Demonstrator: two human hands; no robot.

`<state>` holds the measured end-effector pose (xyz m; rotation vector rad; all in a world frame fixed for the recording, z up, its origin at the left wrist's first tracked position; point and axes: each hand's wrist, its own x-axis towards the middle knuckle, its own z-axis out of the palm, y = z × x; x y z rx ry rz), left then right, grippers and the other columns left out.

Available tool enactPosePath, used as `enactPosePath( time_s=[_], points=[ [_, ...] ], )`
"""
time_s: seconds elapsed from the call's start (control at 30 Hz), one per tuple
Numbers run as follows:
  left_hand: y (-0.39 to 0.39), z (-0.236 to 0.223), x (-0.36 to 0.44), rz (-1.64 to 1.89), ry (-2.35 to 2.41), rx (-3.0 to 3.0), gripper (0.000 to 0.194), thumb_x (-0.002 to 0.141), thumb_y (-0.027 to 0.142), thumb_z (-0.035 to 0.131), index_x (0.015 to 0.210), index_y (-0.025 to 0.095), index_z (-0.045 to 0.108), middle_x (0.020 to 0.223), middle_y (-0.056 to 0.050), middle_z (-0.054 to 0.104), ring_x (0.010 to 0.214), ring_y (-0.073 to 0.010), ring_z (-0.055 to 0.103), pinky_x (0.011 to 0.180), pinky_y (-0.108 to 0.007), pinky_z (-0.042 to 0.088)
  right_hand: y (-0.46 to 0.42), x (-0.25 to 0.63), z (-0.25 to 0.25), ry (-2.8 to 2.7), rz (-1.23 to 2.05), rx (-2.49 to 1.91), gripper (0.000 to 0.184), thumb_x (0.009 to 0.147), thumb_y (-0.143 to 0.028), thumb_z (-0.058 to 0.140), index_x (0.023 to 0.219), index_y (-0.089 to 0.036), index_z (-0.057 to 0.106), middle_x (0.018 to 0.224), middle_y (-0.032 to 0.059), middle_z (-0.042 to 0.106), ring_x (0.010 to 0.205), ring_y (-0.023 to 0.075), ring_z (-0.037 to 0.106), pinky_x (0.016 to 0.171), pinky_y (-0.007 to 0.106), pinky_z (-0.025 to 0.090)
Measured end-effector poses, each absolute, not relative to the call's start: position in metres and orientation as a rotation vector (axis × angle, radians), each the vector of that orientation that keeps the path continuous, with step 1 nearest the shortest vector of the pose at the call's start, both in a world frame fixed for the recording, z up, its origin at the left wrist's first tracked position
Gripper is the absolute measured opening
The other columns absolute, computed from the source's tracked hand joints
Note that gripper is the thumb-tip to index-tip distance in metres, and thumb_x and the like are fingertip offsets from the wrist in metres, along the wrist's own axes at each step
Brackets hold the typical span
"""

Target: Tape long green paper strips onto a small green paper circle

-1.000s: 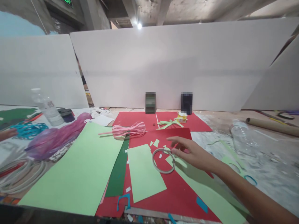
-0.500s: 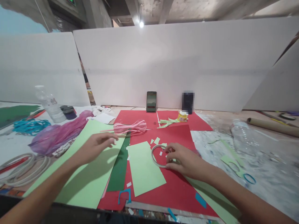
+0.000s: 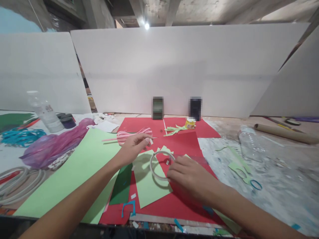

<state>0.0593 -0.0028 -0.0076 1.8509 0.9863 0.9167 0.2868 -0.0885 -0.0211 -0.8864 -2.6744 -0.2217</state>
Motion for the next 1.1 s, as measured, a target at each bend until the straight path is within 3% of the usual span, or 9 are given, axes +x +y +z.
enactPosePath(
  time_s=[0.1,0.3,0.47,0.77,0.97,1.1],
  points=[
    [-0.003,-0.012,0.071,0.754,1.025,1.783,0.039,0.086,0.051,0.046,0.105,0.021,0.062,0.1,-0.006,0.062,0.088,-0.0186,0.06,0.07,-0.028,0.052,-0.097,0.274,-0.025,-2.684,-0.347,-0.748,0.018,0.09,-0.009,0.048,0.075,-0.016,0.056,0.071,0.0022,0.058,0.068,0.0163,0.043,0.066,0.031,0.031],
    [0.009,-0.021,0.092,0.458,0.933,1.596,0.04,0.079,0.055,0.055,0.09,0.016,0.059,0.071,0.0,0.053,0.058,-0.0128,0.055,0.054,-0.026,0.047,-0.093,0.273,-0.028,-2.744,-0.486,-0.68,0.017,0.092,-0.011,0.047,0.077,-0.016,0.055,0.073,0.0015,0.058,0.069,0.016,0.044,0.065,0.031,0.029],
    [0.017,-0.011,0.101,0.499,0.803,1.561,0.039,0.079,0.054,0.057,0.087,0.016,0.059,0.068,0.003,0.044,0.056,-0.0102,0.049,0.051,-0.023,0.043,-0.085,0.28,-0.021,-2.768,-0.543,-0.683,0.018,0.093,-0.013,0.047,0.077,-0.017,0.054,0.074,0.0012,0.058,0.071,0.0164,0.046,0.066,0.032,0.03],
    [0.016,-0.021,0.096,0.453,0.728,1.809,0.036,0.084,0.046,0.055,0.104,0.017,0.061,0.06,0.006,0.039,0.048,-0.0074,0.041,0.046,-0.021,0.04,-0.093,0.278,-0.022,-2.771,-0.487,-0.67,0.016,0.09,-0.012,0.052,0.075,-0.017,0.052,0.071,0.0006,0.057,0.068,0.0153,0.044,0.064,0.031,0.029],
    [0.021,-0.033,0.094,0.66,0.869,1.793,0.033,0.084,0.046,0.054,0.097,0.017,0.062,0.065,0.003,0.045,0.053,-0.0087,0.045,0.048,-0.021,0.043,-0.109,0.277,-0.026,-2.796,-0.406,-0.614,0.017,0.093,-0.014,0.048,0.077,-0.018,0.054,0.072,0.0014,0.057,0.067,0.0158,0.044,0.062,0.031,0.027],
    [0.024,-0.034,0.09,0.797,0.92,1.758,0.034,0.084,0.047,0.053,0.103,0.02,0.059,0.062,0.005,0.042,0.05,-0.0088,0.046,0.049,-0.023,0.045,-0.104,0.299,-0.027,-2.704,-0.224,-0.94,0.018,0.092,-0.018,0.051,0.077,-0.018,0.06,0.072,0.0031,0.061,0.069,0.0168,0.049,0.065,0.031,0.031]
  ],
)
